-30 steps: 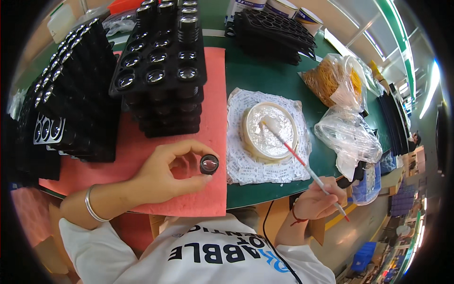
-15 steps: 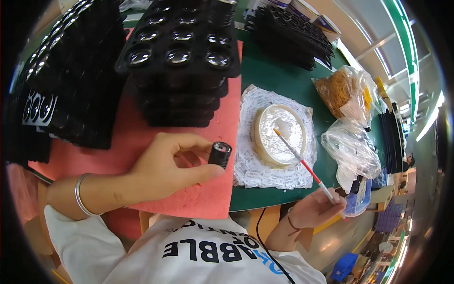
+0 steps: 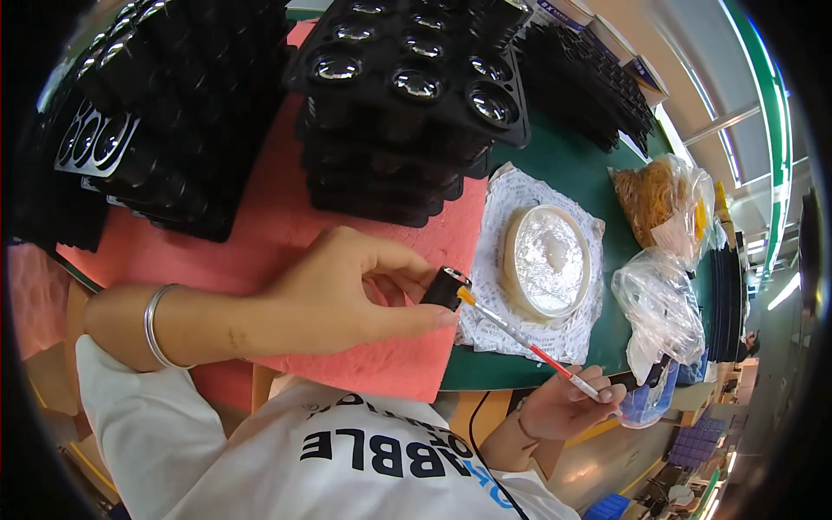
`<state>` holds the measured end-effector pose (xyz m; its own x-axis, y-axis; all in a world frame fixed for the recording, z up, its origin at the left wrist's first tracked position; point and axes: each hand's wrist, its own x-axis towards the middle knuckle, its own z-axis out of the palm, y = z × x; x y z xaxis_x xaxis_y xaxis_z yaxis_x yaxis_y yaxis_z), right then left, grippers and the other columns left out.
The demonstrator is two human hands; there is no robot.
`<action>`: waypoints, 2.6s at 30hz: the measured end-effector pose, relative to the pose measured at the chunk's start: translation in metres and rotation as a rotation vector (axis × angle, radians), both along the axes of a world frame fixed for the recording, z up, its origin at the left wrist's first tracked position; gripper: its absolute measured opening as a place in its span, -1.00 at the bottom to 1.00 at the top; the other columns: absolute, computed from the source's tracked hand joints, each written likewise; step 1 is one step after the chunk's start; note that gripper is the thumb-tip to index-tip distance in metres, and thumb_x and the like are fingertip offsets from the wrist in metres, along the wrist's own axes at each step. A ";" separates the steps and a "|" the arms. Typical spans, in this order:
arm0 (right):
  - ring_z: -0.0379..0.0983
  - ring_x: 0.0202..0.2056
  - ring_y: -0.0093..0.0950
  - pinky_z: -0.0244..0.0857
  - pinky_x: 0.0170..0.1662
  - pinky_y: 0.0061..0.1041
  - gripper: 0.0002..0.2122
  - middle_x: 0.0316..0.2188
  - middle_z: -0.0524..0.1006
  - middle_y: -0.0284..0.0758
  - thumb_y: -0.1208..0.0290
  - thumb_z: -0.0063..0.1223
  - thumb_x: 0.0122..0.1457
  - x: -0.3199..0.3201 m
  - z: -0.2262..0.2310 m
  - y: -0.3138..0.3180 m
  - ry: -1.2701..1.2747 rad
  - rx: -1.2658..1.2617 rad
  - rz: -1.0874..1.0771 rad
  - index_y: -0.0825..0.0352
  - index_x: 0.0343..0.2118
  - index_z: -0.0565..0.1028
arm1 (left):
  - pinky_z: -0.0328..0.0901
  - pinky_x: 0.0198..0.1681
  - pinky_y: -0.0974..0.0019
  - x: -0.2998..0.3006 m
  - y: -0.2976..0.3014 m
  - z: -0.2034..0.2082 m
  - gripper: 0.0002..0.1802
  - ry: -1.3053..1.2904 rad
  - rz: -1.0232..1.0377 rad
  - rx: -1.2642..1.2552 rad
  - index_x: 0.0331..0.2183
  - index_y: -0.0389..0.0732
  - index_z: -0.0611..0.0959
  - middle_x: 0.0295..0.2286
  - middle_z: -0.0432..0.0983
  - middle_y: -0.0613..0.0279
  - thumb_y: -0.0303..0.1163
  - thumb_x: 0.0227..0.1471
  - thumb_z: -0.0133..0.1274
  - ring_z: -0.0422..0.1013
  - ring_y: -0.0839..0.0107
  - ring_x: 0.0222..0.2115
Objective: Applying adhesive to lens components using a brush and then stacking and packaging the trays.
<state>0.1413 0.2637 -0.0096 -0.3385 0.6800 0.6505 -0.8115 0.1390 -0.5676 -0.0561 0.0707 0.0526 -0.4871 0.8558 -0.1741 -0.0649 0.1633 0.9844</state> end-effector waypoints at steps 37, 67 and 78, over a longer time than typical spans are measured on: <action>0.33 -0.44 -0.54 0.38 -0.35 -0.65 -0.81 -0.46 0.36 -0.35 0.30 -0.33 0.23 0.006 -0.005 0.001 0.001 0.003 0.050 0.32 -0.44 0.18 | 0.21 -0.53 0.54 -0.001 0.001 -0.009 -0.68 0.024 0.099 0.057 -0.40 -0.25 0.46 -0.45 0.46 0.33 -0.33 -0.20 0.21 0.30 0.65 -0.55; 0.08 -0.69 -0.59 -0.02 -0.60 -0.64 -0.68 -0.68 0.10 -0.43 0.19 -0.34 0.23 0.002 0.021 0.010 -0.200 0.308 -0.800 0.32 -0.56 0.19 | 0.34 -0.46 0.54 -0.003 0.005 -0.005 -0.71 -0.131 0.026 0.126 -0.26 -0.31 0.47 -0.34 0.40 0.32 -0.54 -0.12 0.07 0.30 0.63 -0.45; 0.08 -0.56 -0.63 0.08 -0.49 -0.69 -0.81 -0.52 0.37 -0.46 0.27 -0.31 0.24 0.008 0.009 0.007 0.097 -0.172 0.014 0.26 -0.39 0.30 | 0.28 -0.44 0.56 -0.004 0.004 -0.005 -0.66 -0.117 0.047 0.059 -0.28 -0.30 0.54 -0.42 0.46 0.32 -0.39 -0.17 0.18 0.30 0.66 -0.49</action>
